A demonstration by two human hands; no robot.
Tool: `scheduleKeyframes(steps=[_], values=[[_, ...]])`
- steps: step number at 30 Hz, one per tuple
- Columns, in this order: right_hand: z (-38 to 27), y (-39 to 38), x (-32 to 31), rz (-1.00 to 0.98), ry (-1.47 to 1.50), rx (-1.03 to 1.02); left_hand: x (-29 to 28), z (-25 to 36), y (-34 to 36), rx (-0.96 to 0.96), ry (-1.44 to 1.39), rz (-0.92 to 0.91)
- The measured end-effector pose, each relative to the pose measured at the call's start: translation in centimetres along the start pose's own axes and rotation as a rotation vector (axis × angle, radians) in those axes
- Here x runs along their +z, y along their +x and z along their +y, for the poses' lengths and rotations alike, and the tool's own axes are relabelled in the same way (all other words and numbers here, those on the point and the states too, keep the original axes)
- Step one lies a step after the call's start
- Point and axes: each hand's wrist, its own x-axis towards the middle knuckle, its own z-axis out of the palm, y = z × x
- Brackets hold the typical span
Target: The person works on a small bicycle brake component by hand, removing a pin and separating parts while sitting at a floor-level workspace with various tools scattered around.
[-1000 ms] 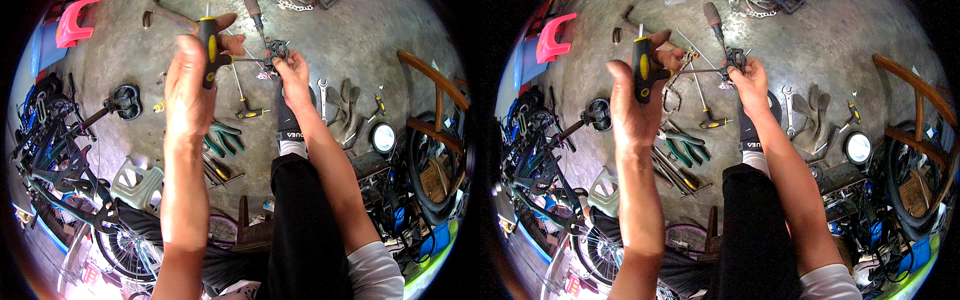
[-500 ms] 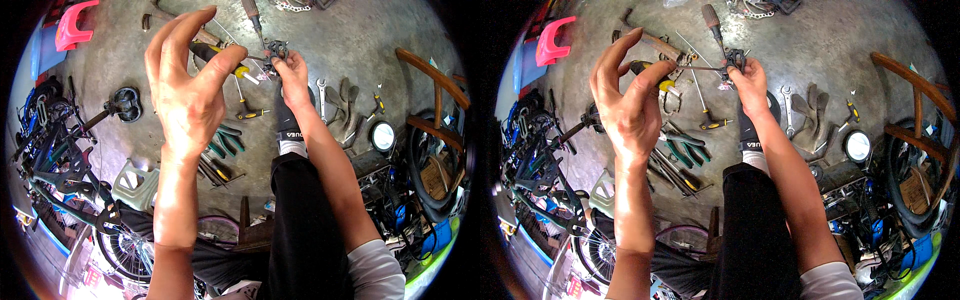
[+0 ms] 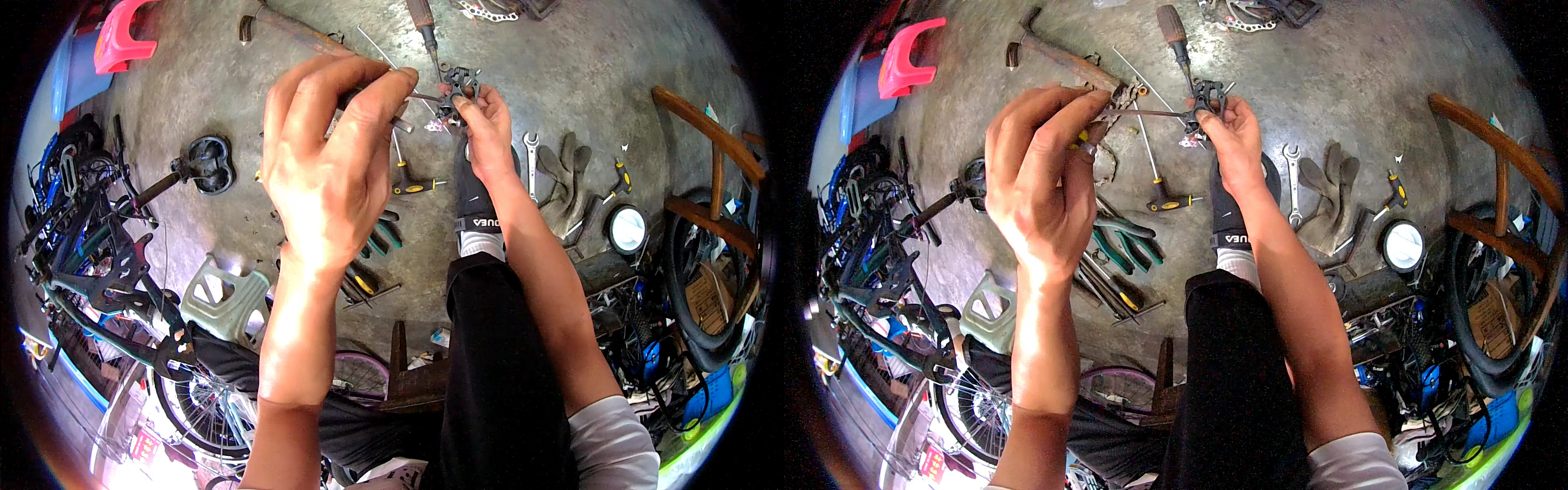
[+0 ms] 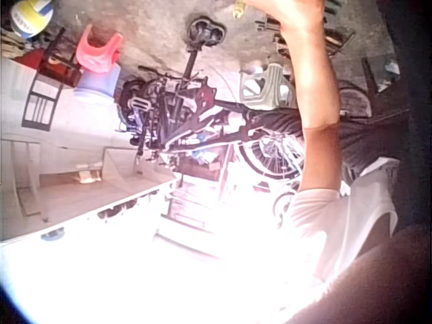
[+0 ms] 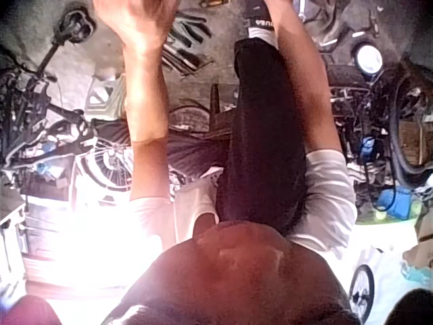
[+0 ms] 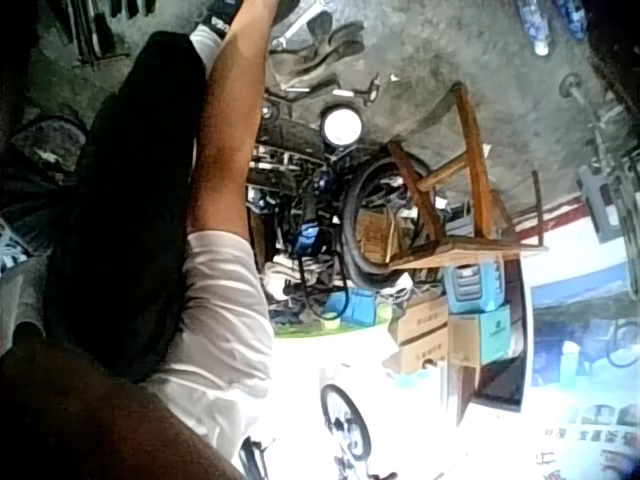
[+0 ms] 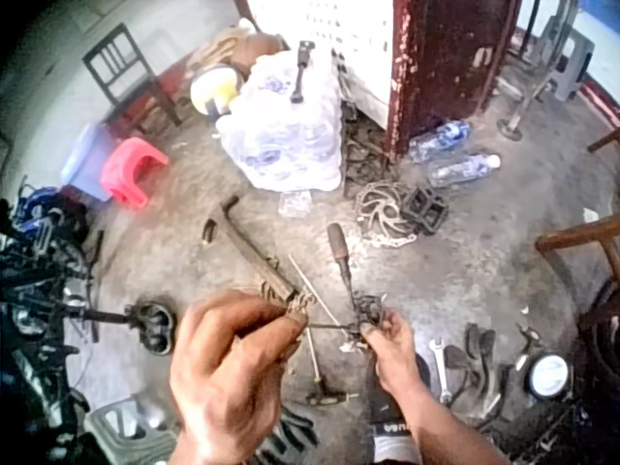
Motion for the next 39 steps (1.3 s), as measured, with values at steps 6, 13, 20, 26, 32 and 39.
scheduleKeyframes(steps=[6, 13, 20, 26, 32, 39], values=[[-0.4, -0.4, 0.2, 0.018, -0.087, 0.01, -3.8, 2.5, -2.4, -0.235, 0.042, -0.042], [-0.6, -0.4, 0.2, -0.049, -0.153, 0.037, -7.8, 5.8, -19.8, -1.098, -0.123, -0.153], [0.5, -0.2, -0.6, -0.063, -0.236, 0.059, -3.9, 7.9, -38.9, -1.789, -0.47, -0.126], [0.5, 0.5, -1.7, -0.104, -0.279, 0.045, -1.6, 9.5, -39.0, -1.632, -0.187, -0.257], [-0.2, 0.1, -1.1, -0.096, -0.296, 0.047, -4.7, 6.1, -38.5, -1.454, 0.145, -0.225], [0.3, -0.2, -0.2, -0.121, -0.27, 0.053, -8.8, -11.9, -45.7, -1.597, 0.597, 0.034]])
